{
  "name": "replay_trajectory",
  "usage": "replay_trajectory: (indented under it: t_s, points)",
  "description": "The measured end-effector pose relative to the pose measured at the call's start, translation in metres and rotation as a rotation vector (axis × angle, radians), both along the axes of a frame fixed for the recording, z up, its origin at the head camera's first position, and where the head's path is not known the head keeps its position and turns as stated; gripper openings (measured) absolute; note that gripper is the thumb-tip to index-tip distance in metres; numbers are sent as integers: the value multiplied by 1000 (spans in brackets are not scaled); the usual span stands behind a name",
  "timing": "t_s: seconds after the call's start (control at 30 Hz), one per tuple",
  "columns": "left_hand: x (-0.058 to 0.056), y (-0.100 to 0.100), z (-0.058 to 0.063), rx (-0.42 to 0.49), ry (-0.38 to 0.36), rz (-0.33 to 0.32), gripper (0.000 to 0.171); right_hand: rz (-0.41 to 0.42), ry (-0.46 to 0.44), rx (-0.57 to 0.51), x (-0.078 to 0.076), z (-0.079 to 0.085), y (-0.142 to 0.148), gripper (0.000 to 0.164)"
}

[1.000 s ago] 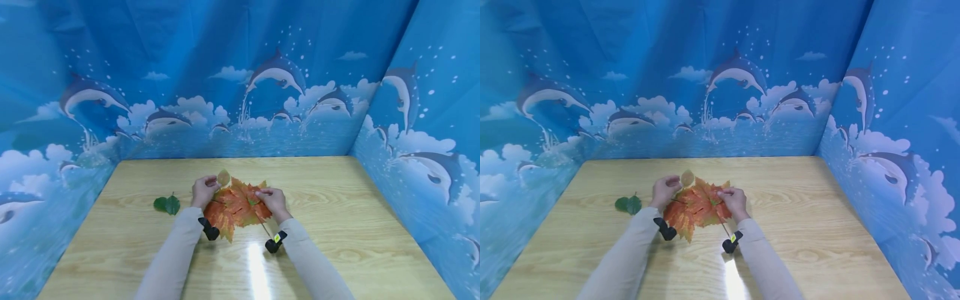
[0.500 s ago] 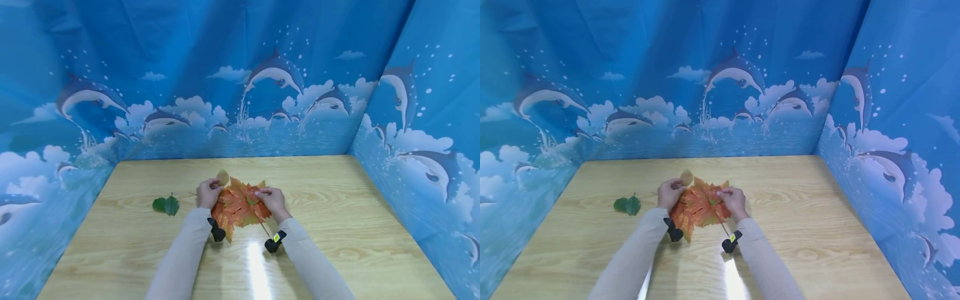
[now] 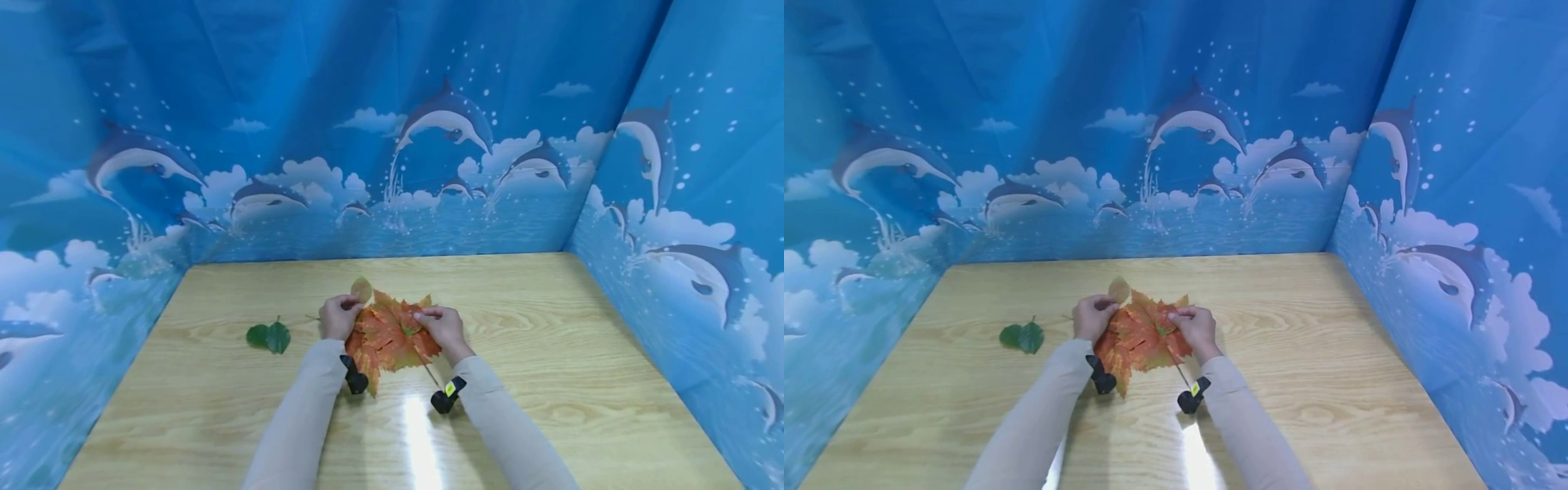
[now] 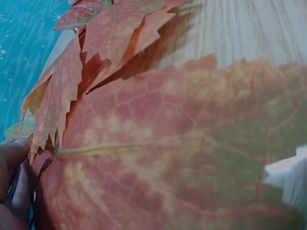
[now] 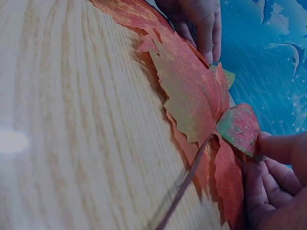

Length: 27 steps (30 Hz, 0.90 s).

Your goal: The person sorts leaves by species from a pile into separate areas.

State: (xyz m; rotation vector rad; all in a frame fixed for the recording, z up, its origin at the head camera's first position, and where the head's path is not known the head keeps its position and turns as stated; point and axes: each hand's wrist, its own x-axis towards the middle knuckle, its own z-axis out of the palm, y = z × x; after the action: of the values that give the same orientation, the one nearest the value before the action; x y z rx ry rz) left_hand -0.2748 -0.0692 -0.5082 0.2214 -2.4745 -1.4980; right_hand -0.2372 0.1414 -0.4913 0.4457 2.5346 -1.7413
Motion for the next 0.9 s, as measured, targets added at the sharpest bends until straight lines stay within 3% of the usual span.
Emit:
replay_trajectory:
  t_s: [0.63,0.9]
  points:
    - [2,0,4,95,-57,30,16,5,-8,1,0,4,1,22]
    - [4,-1,5,85,-51,29,17,14,-15,-165,-8,27,11,26]
